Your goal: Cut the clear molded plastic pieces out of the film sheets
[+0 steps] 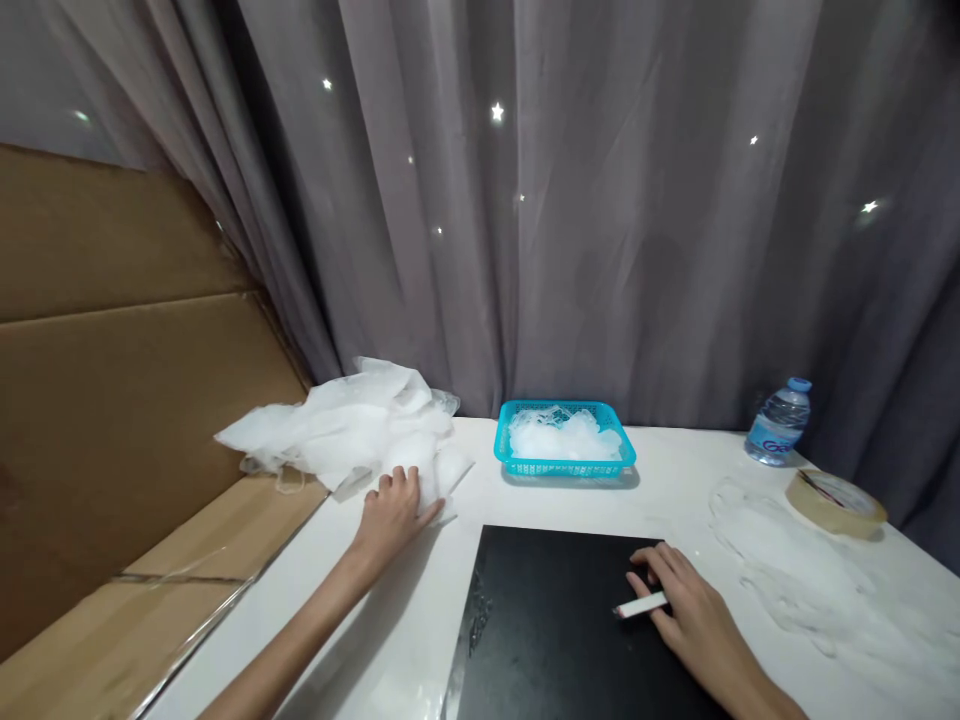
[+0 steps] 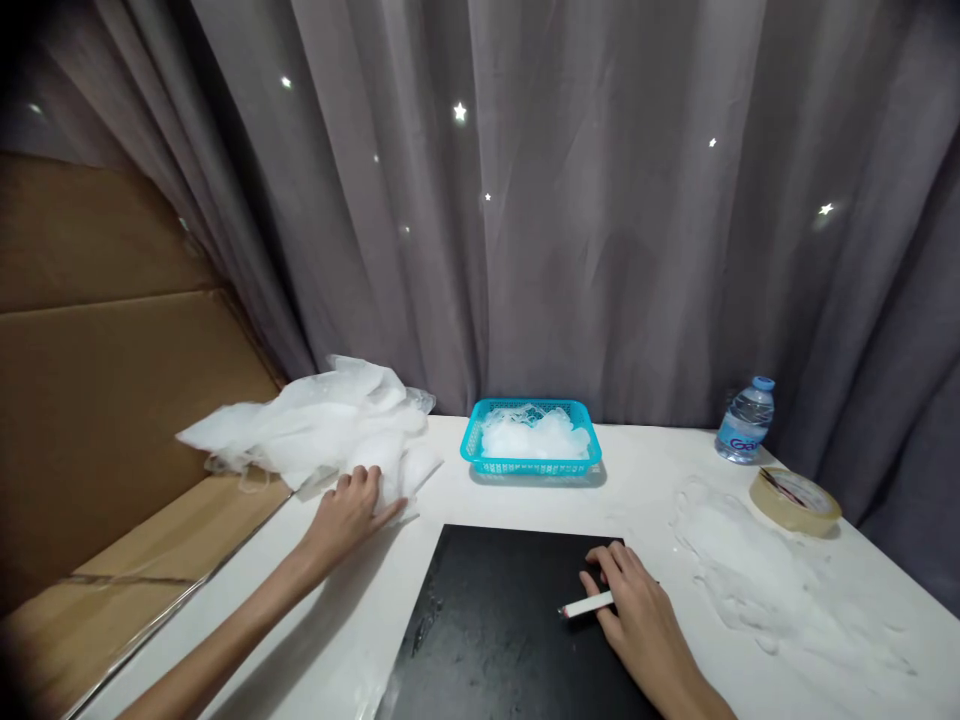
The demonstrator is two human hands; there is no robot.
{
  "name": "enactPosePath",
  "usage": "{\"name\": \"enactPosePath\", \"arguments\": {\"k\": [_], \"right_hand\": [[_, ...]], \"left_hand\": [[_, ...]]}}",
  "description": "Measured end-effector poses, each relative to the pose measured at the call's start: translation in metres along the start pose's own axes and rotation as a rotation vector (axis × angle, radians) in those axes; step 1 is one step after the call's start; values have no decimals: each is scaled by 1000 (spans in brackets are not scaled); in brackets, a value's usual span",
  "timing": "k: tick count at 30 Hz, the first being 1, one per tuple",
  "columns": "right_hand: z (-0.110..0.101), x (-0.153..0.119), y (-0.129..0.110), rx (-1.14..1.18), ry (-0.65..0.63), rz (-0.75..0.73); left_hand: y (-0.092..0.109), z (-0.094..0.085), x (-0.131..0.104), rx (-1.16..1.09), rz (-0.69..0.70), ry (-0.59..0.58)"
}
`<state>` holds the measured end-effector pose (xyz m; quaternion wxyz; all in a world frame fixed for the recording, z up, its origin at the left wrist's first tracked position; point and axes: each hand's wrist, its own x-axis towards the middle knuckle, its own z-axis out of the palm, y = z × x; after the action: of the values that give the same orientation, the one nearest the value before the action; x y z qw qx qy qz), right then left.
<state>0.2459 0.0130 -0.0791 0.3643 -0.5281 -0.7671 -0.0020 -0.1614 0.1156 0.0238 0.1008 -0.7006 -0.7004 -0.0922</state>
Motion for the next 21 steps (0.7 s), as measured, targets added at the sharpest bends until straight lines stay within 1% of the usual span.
{"name": "enactPosePath", "arguments": {"k": [2, 5, 10, 13, 15, 18, 19, 21], "right_hand": [[1, 0, -2, 2, 13, -4], [4, -2, -3, 10, 35, -17], [10, -3, -2, 29, 25, -24], [11, -1, -2, 36, 36, -25], [9, 0, -4, 36, 46, -31], [5, 3, -8, 34, 36, -33], [4, 3, -10, 36, 26, -30], [0, 5, -15, 54, -3, -20]], "left_hand": [[4, 1, -1, -37, -10, 24], [1, -5, 5, -154, -44, 59], [-14, -28, 11, -459, -127, 166], [-13, -45, 16, -676, -152, 245], [-6, -58, 21, -822, -173, 302], [11, -75, 27, -1056, -220, 357], [18, -79, 27, -1142, -230, 347], [33, -83, 22, -1310, -242, 281]]}}
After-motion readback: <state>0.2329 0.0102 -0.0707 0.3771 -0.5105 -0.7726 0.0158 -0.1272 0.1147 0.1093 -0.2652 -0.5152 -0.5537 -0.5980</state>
